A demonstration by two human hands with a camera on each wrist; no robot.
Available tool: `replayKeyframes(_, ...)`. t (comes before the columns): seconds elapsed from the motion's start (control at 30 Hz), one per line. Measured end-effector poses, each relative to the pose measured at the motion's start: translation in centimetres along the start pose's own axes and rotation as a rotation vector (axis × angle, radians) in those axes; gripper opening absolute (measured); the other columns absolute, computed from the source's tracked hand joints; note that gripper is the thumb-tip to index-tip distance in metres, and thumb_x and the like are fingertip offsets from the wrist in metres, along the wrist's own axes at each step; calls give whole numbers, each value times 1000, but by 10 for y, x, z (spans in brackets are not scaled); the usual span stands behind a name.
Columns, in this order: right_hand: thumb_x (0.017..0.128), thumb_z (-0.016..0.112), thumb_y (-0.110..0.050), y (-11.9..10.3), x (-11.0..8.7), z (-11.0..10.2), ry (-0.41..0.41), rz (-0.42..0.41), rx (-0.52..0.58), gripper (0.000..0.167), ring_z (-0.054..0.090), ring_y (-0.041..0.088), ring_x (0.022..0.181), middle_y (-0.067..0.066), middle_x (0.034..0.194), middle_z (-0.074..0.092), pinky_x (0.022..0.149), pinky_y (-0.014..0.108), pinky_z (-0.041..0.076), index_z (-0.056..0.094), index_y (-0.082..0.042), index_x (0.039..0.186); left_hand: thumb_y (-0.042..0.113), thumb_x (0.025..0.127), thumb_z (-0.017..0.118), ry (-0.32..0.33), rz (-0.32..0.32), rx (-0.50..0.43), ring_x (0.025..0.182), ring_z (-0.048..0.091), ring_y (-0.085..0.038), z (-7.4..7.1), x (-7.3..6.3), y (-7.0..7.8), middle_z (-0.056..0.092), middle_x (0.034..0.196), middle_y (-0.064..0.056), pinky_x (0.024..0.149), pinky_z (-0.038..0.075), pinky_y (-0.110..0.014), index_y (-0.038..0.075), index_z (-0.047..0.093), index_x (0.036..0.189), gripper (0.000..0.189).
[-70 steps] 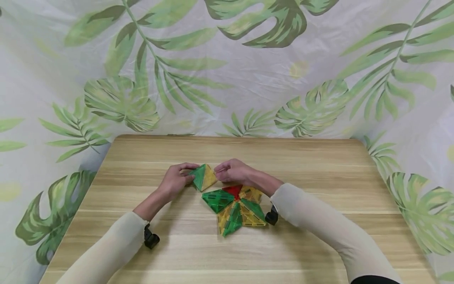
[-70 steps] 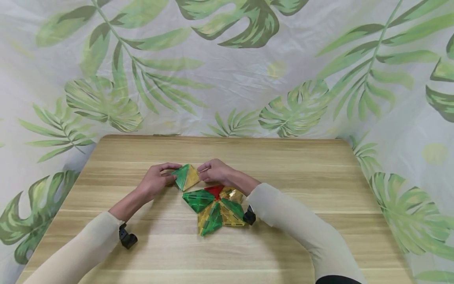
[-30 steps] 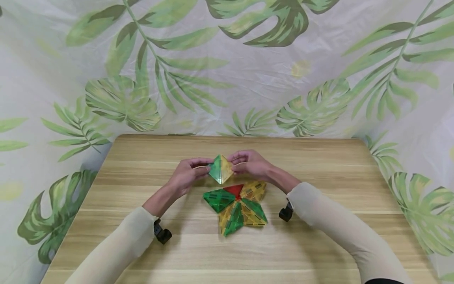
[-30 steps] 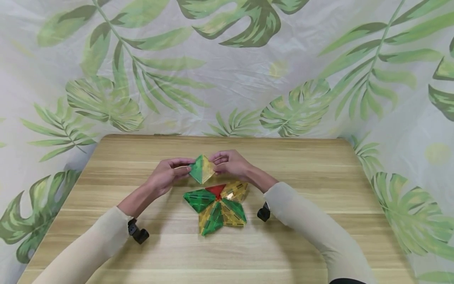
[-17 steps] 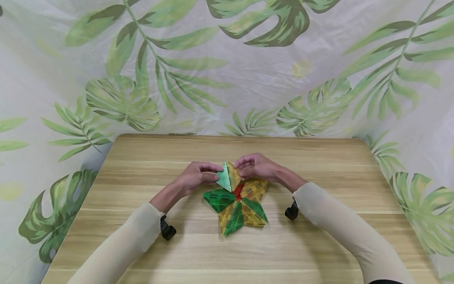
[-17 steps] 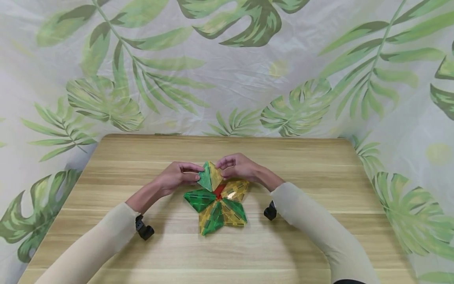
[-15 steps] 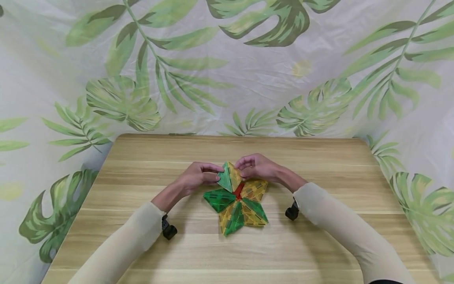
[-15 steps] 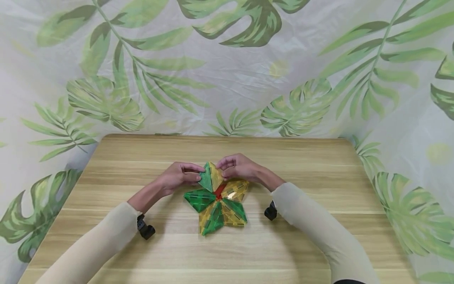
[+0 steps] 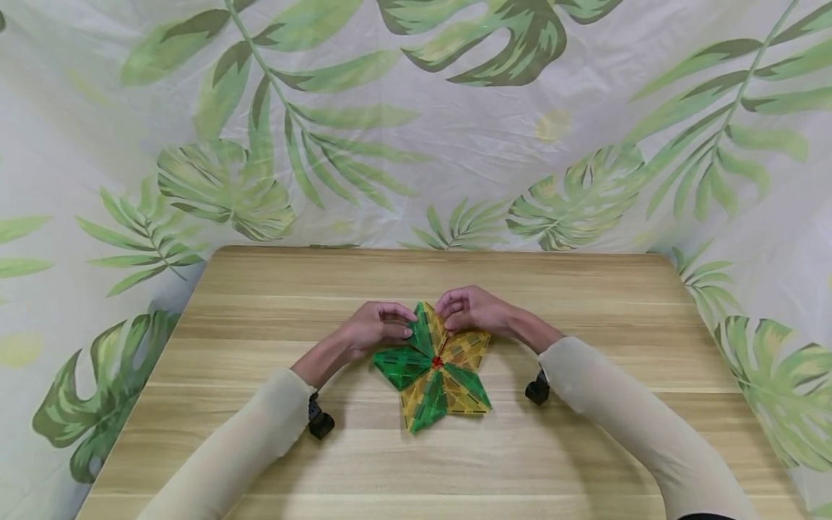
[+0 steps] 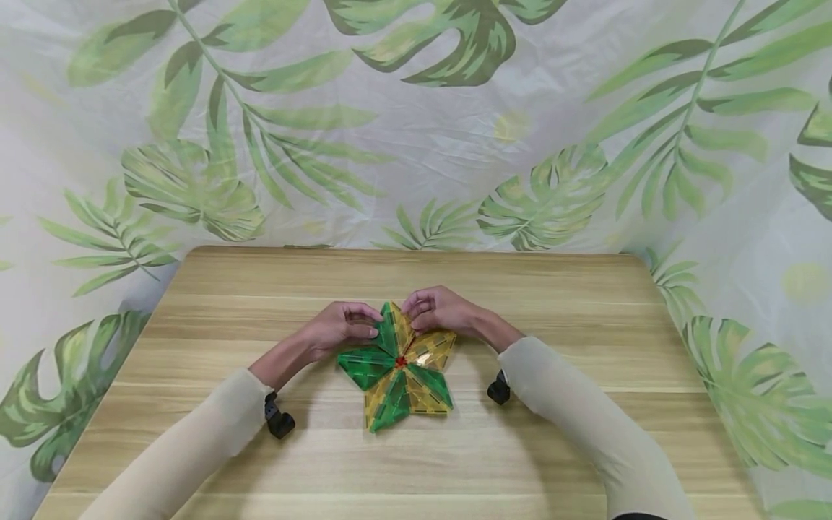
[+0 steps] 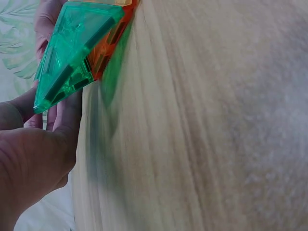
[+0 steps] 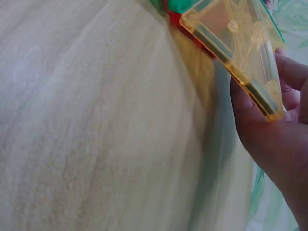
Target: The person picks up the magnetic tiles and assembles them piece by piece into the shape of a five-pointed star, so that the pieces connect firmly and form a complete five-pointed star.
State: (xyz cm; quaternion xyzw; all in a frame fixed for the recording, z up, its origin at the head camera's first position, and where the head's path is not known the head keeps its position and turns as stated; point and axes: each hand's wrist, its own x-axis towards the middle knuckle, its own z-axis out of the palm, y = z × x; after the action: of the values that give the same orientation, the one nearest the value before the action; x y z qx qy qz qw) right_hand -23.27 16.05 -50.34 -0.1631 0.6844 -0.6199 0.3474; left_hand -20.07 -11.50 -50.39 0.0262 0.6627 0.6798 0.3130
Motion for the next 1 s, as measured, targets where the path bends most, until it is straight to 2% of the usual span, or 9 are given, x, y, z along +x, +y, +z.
replayKeyframes(0.13,93,69,15,1,2,3,5,-54,-117,24,72,17,94,6,101,74,83,27,61,67,8,115,-13,91,73,4,13,28,93,71,-18,2,1,-2,73,104,-7,88,62,-32,-4,72,115,26)
replayKeyframes(0.33,93,73,10,3,4,4,4,-80,-268,20,71,16,96,9,103,76,85,27,59,70,5,112,-10,91,74,7,64,166,98,70,-17,4,0,-6,75,107,-10,88,60,-28,-5,73,114,23)
replayKeyframes(0.43,93,73,10,3,3,5,3,-80,-302,19,71,17,95,10,102,76,85,28,59,70,3,111,-9,92,74,12,85,212,100,70,-18,5,0,-7,76,108,-12,89,60,-28,-5,73,113,22)
replayKeyframes(0.7,94,72,10,3,1,6,7,-88,-328,17,71,17,95,10,102,75,84,28,59,70,4,110,-8,93,73,19,103,249,103,70,-21,8,0,-5,75,109,-16,89,60,-28,-6,72,113,20)
replayKeyframes(0.83,95,72,7,4,-6,6,33,-110,-338,19,72,21,101,14,109,75,88,29,60,72,5,114,-5,95,72,18,133,292,107,70,-27,5,-8,-4,74,114,-20,91,61,-34,-7,71,116,20)
replayKeyframes(0.93,98,71,2,5,-19,4,89,-142,-400,18,72,25,103,15,114,76,88,30,60,73,4,116,2,99,71,48,182,399,113,70,-30,-2,-19,-4,73,119,-19,93,61,-39,-3,71,120,21)
replayKeyframes(1.0,101,70,-2,5,-30,2,149,-155,-463,18,72,26,104,14,115,76,87,32,60,74,1,118,7,101,71,92,239,497,115,70,-31,-9,-28,-5,74,121,-18,96,60,-41,-1,71,122,23)
